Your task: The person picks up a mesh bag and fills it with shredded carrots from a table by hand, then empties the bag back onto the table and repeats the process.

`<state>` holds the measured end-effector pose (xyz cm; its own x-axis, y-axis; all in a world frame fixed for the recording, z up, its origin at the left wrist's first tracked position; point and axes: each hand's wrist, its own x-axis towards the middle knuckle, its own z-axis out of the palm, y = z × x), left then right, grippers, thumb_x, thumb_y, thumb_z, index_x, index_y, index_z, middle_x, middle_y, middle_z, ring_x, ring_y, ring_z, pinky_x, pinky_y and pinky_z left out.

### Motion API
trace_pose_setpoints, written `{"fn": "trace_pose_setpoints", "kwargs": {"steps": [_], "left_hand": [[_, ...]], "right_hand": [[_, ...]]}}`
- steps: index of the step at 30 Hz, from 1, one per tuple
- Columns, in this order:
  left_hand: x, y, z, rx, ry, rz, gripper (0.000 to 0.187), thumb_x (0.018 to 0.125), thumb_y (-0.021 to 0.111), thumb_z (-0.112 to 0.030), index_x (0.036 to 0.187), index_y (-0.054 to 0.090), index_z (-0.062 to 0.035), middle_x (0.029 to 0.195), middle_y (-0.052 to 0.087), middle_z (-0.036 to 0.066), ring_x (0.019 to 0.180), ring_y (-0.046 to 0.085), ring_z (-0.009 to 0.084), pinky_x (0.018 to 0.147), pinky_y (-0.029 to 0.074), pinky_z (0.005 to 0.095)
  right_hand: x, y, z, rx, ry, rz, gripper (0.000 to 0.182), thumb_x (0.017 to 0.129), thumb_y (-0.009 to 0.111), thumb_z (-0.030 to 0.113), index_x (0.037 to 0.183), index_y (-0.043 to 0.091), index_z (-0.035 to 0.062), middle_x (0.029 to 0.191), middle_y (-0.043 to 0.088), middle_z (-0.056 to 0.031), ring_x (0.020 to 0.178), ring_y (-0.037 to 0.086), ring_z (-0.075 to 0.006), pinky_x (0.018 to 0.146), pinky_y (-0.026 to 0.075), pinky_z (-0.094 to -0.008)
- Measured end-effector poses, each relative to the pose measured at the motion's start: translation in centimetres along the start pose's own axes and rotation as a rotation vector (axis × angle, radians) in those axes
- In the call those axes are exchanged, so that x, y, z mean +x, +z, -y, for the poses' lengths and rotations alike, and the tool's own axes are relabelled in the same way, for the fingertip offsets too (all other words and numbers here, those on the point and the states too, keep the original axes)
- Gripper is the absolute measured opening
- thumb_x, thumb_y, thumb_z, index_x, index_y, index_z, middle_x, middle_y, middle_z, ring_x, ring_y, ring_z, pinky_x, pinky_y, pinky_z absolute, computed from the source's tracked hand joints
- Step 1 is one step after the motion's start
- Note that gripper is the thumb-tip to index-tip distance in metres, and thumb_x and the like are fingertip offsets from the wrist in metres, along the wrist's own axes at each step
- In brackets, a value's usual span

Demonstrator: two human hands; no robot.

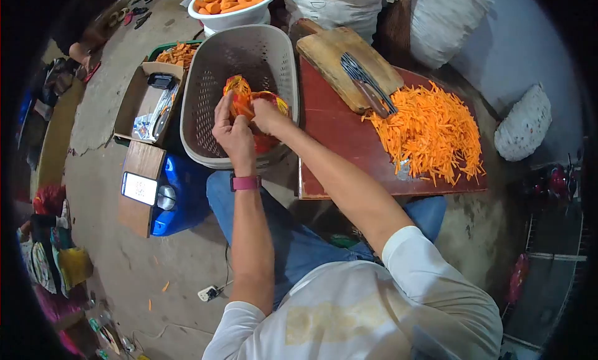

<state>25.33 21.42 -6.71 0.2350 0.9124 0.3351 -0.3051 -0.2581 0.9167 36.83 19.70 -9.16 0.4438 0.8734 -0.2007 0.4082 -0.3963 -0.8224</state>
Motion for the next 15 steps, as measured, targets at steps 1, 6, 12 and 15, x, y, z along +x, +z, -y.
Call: {"fn": "trace_pose_setpoints", "kwargs": {"steps": [1,6,12,15], "left_hand": [[0.0,0.0,-0.2,-0.003,-0.002,-0.007,0.062,0.079,0.048,0.015,0.136,0.068,0.0054,0.14,0.065,0.015,0.127,0.063,0.0224,0.11,0.048,0.0322],[-0.2,0.0,-1.0,-0.027,-0.005,-0.011,0.061,0.079,0.046,0.015,0.135,0.07,0.005,0.138,0.066,0.016,0.126,0.064,0.0226,0.109,0.049,0.0326],[-0.1,0.0,-0.4,-0.031,-0.001,-0.032,0.062,0.077,0.045,0.015,0.133,0.07,0.0065,0.137,0.066,0.016,0.126,0.064,0.0226,0.11,0.049,0.0331],[-0.1,-0.2,-0.5,-0.078,-0.049,-0.036,0.062,0.076,0.046,0.015,0.132,0.07,0.0071,0.136,0.067,0.016,0.127,0.064,0.0226,0.11,0.049,0.0334]], "right_hand": [[0.0,0.3,0.1,-0.038,0.013,0.009,0.052,0.078,0.083,0.018,0.126,0.072,0.0047,0.115,0.076,-0.0236,0.112,0.074,-0.0372,0.092,0.057,-0.0454],[-0.8,-0.8,0.5,-0.164,0.044,0.131,0.034,0.089,0.072,0.014,0.122,0.074,0.0048,0.112,0.076,-0.0237,0.106,0.075,-0.0341,0.09,0.057,-0.0438],[-1.1,-5.4,1.6,-0.242,-0.287,-0.043,0.023,0.084,0.065,0.006,0.103,0.078,0.0048,0.105,0.077,-0.0215,0.099,0.076,-0.0361,0.088,0.059,-0.0457],[-0.1,-5.2,-0.7,-0.408,-0.375,-0.382,0.022,0.086,0.069,0.01,0.104,0.077,0.0019,0.102,0.077,-0.0164,0.11,0.069,-0.0384,0.098,0.049,-0.0535]]}}
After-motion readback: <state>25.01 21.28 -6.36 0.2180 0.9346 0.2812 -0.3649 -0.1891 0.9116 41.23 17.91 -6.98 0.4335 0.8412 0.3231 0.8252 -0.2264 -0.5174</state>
